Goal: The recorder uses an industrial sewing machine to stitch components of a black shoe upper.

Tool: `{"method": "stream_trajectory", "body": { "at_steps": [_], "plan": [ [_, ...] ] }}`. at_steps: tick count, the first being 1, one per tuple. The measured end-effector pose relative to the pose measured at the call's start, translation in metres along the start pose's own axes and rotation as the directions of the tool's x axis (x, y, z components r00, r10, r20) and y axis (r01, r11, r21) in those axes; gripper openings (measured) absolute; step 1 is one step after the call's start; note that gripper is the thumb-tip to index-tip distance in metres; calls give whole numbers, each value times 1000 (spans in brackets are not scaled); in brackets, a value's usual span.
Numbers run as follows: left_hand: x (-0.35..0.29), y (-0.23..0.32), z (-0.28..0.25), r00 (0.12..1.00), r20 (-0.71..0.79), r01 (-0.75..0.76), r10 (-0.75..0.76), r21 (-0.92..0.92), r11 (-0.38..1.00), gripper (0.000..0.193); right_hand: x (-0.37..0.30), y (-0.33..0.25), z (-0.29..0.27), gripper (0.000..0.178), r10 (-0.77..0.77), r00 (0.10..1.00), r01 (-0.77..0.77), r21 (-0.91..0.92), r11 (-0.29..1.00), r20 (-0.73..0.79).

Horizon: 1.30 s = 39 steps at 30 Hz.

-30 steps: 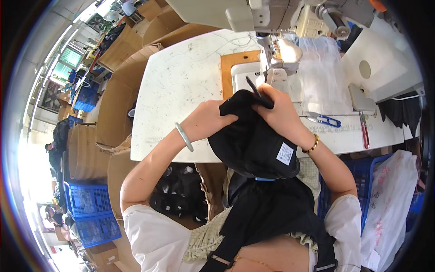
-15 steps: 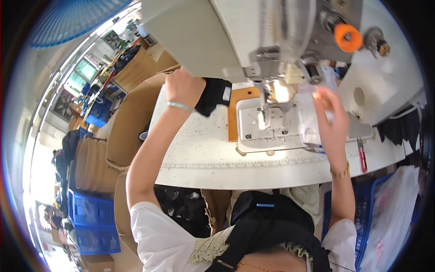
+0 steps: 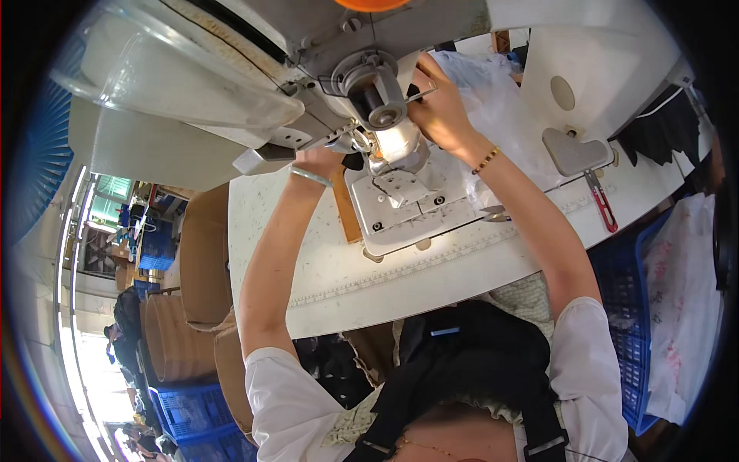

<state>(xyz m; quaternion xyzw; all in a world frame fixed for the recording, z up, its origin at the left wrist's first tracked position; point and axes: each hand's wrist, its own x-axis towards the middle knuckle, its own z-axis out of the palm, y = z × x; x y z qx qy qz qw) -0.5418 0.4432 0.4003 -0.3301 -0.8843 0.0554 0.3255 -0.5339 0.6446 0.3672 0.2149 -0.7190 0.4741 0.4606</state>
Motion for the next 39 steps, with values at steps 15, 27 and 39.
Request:
{"method": "stream_trajectory", "body": {
  "at_steps": [15, 27, 39],
  "plan": [
    [5, -8, 4, 883, -393, -237, 255, 94, 967, 47, 10, -19, -36, 20, -187, 961, 200, -43, 979, 203],
    [-18, 13, -13, 935, 127, 353, -332, -220, 909, 33, 8, -33, -41, 22, -294, 916, 312, -26, 950, 272],
    [-17, 11, -1, 958, -143, 199, -247, -284, 938, 21, 7, -50, -56, 15, -210, 894, 310, -206, 928, 397]
  ]
}}
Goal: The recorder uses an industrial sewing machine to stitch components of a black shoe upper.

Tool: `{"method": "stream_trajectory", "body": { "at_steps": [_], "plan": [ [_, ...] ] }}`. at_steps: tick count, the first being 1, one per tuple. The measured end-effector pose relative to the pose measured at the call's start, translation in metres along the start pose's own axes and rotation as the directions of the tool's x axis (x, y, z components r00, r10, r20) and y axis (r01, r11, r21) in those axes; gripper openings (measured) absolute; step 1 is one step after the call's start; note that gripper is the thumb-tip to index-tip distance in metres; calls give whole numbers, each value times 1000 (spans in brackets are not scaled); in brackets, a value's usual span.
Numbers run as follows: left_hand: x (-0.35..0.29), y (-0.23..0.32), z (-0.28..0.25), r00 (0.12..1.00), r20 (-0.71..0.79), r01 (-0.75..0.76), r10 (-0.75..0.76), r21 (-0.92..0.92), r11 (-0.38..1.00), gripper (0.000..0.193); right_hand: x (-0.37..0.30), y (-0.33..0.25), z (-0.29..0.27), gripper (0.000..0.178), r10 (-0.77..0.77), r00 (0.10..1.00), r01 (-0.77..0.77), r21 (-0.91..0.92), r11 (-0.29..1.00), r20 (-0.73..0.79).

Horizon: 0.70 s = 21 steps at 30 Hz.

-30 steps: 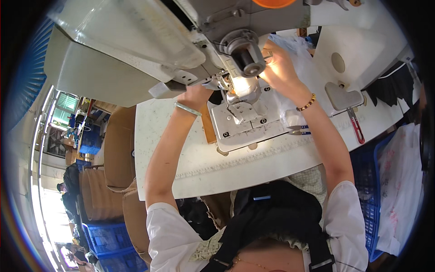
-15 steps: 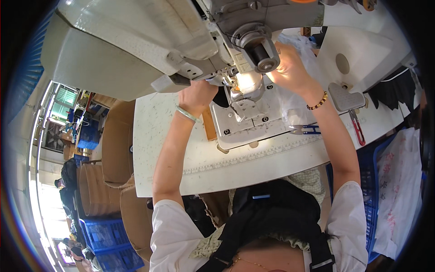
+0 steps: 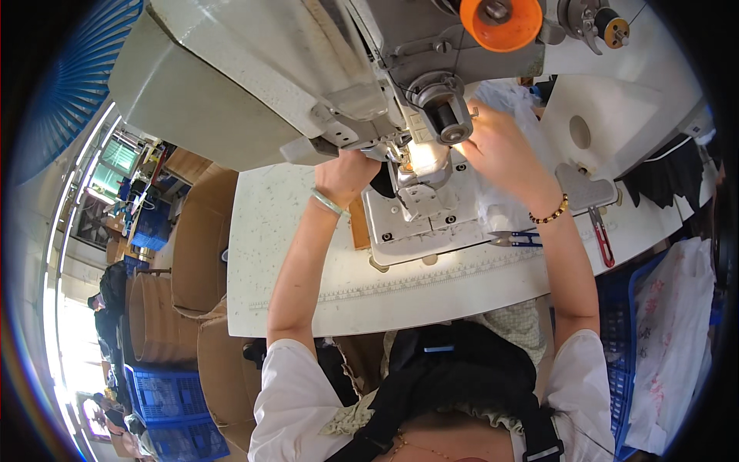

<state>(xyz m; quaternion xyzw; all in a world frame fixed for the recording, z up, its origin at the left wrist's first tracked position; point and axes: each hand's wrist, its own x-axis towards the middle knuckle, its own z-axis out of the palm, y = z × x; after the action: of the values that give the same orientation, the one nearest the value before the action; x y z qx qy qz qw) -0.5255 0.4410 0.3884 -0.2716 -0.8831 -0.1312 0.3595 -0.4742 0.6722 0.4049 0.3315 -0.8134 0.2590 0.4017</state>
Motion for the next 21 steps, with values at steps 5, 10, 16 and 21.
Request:
{"method": "stream_trajectory", "body": {
  "at_steps": [5, 10, 16, 21],
  "plan": [
    [14, -22, 23, 874, -164, -435, 458, 157, 887, 25, 13, 10, 9, 22, 152, 988, -152, -7, 988, -9],
    [11, -50, 44, 888, -87, -458, 451, -95, 884, 29, 7, 23, 14, 20, -67, 994, 64, -37, 997, -86],
    [16, -64, 49, 804, -28, -586, 594, 132, 800, 27, 2, 30, 29, 15, -135, 983, 127, -69, 989, -125],
    [16, -51, 42, 828, -85, -553, 555, 42, 832, 26, 2, 35, 31, 27, -106, 983, 85, -142, 986, -149]
  ]
}}
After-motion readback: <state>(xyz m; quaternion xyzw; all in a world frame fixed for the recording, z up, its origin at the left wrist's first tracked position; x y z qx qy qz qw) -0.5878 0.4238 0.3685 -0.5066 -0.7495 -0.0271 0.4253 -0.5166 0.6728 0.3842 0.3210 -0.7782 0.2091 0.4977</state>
